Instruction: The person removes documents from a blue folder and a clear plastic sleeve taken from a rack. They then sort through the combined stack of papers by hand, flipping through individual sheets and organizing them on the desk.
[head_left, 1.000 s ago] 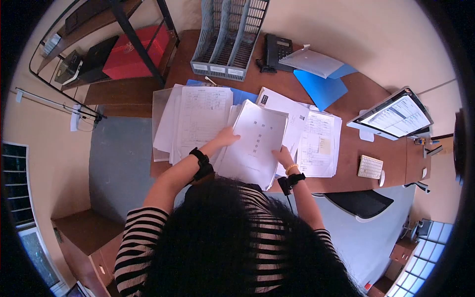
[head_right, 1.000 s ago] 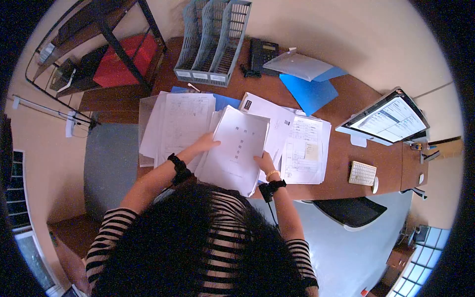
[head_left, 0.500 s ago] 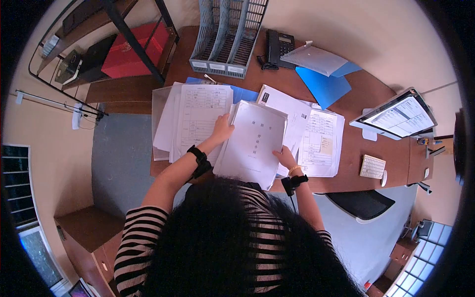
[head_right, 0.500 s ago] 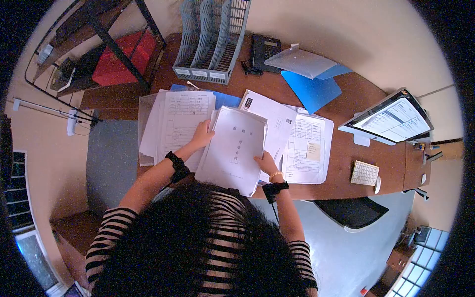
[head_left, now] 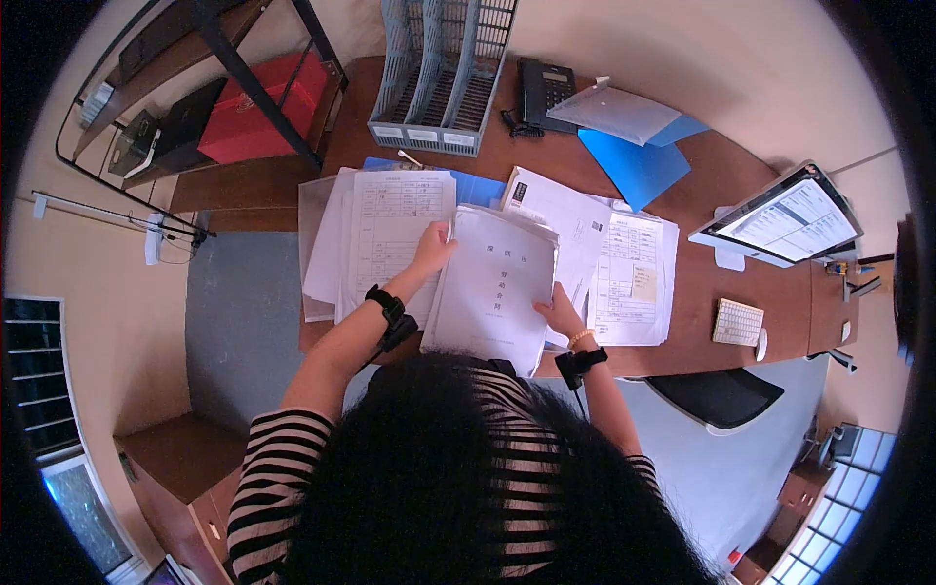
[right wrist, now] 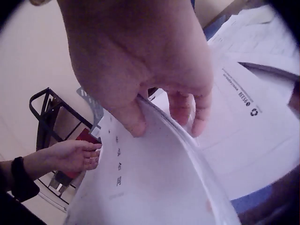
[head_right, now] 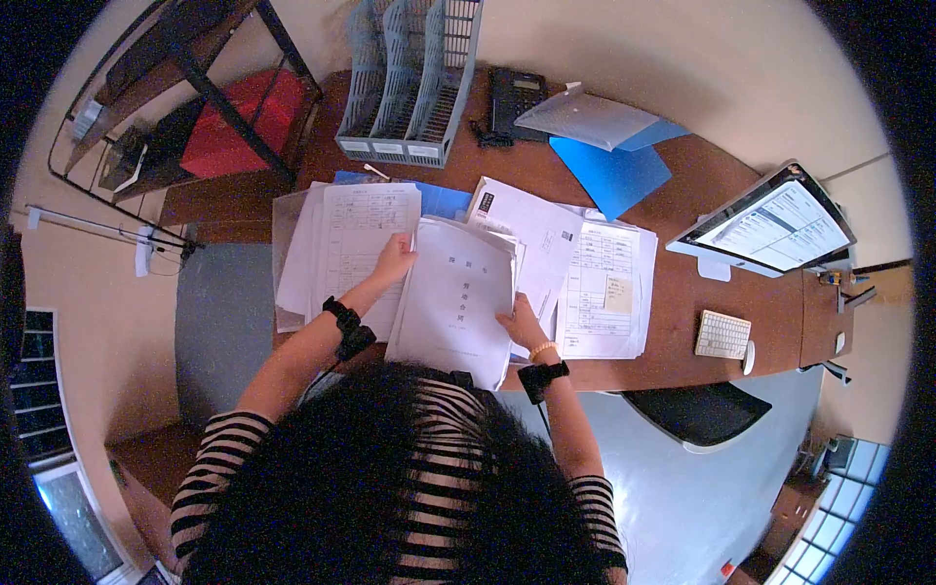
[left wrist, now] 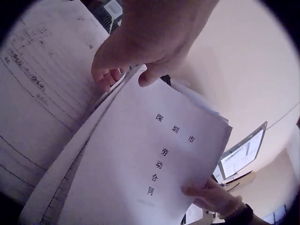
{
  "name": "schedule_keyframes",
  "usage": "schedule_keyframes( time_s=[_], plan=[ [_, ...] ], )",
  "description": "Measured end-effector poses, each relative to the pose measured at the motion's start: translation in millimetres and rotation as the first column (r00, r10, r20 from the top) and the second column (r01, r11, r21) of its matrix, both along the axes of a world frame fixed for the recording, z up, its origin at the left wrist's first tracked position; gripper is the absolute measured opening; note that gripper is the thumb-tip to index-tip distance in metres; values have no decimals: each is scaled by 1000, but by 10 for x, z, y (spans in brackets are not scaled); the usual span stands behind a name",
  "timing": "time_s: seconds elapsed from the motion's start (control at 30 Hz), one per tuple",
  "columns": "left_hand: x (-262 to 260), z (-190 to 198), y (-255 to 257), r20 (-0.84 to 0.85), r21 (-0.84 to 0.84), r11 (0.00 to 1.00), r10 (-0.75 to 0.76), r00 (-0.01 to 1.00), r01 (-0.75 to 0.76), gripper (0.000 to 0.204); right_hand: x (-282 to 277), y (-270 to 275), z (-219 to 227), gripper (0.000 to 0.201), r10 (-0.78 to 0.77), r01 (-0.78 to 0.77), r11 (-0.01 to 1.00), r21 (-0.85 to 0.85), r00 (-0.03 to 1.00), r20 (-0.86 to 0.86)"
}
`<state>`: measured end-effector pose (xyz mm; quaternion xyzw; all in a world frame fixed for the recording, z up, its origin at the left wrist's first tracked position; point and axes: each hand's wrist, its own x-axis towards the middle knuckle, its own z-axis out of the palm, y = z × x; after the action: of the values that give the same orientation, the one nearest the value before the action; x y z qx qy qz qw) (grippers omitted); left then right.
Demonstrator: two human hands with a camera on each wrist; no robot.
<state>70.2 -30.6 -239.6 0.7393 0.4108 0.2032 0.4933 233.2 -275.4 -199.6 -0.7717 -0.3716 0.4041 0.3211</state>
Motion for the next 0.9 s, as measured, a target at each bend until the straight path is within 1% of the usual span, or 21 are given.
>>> schedule_keyframes(
  time_s=[0.07,0.1,0.17,0.2,0.27,0.3,0.37,0.4,0.47,0.5,0.57,0.6,0.67,0.7,0.73,0.77,0.8,0.87,0.9],
  plan=[
    [-11,164,-32,-25,-3,1000,-19,1000,19,36,35,-34,-132,38,110,-121,980,158,991,78],
    [-11,88,-7,-26,-3,1000,-23,999,23,36,35,-37,-113,38,107,-118,980,158,991,77],
    [-23,-146,88,36,-156,986,-60,998,65,37,28,-20,-17,40,165,-173,976,131,984,71],
    [-27,-111,95,36,-157,985,-67,997,72,37,25,-18,-7,40,158,-166,977,130,985,71],
    [-20,-44,95,111,-390,916,-50,993,90,37,11,-8,9,41,161,-170,962,213,985,60],
    [-13,11,74,111,-391,916,-57,992,96,37,-8,11,69,41,154,-164,963,213,986,60],
    [-17,124,25,178,-361,928,-32,984,95,37,-45,46,195,44,219,-258,947,191,954,205],
    [-24,73,32,176,-361,927,-36,984,99,37,-50,62,219,44,215,-254,948,191,955,203],
    [-40,-22,63,208,-311,942,-58,976,123,35,-40,95,242,50,260,-303,941,150,933,248],
    [-41,41,56,207,-310,943,-61,977,125,35,-30,97,196,50,257,-300,942,152,934,246],
    [-59,228,26,172,-377,914,-87,981,148,34,-3,95,18,57,191,-246,945,217,951,245],
    [-68,227,20,170,-376,915,-88,981,148,34,11,98,-41,57,190,-245,945,218,951,244],
    [-87,226,21,109,-355,929,-71,992,105,35,38,96,-157,64,234,-304,945,118,885,402],
    [-101,164,42,106,-355,929,-71,992,104,35,28,102,-146,64,234,-304,945,120,886,400],
    [-116,81,68,71,-284,953,-86,994,103,34,14,111,-110,64,155,-211,962,176,946,285],
    [-128,-1,91,36,-211,972,-100,994,105,33,3,114,-72,63,76,-110,970,219,984,161],
    [-131,45,81,34,-210,972,-101,994,106,33,-3,106,-45,63,75,-109,969,220,984,160],
    [-157,139,55,79,-172,977,-115,990,128,30,-22,89,11,56,38,-56,971,234,996,81],
    [-161,197,36,77,-172,977,-115,990,127,30,-26,85,49,56,38,-56,971,234,996,79]
  ],
)
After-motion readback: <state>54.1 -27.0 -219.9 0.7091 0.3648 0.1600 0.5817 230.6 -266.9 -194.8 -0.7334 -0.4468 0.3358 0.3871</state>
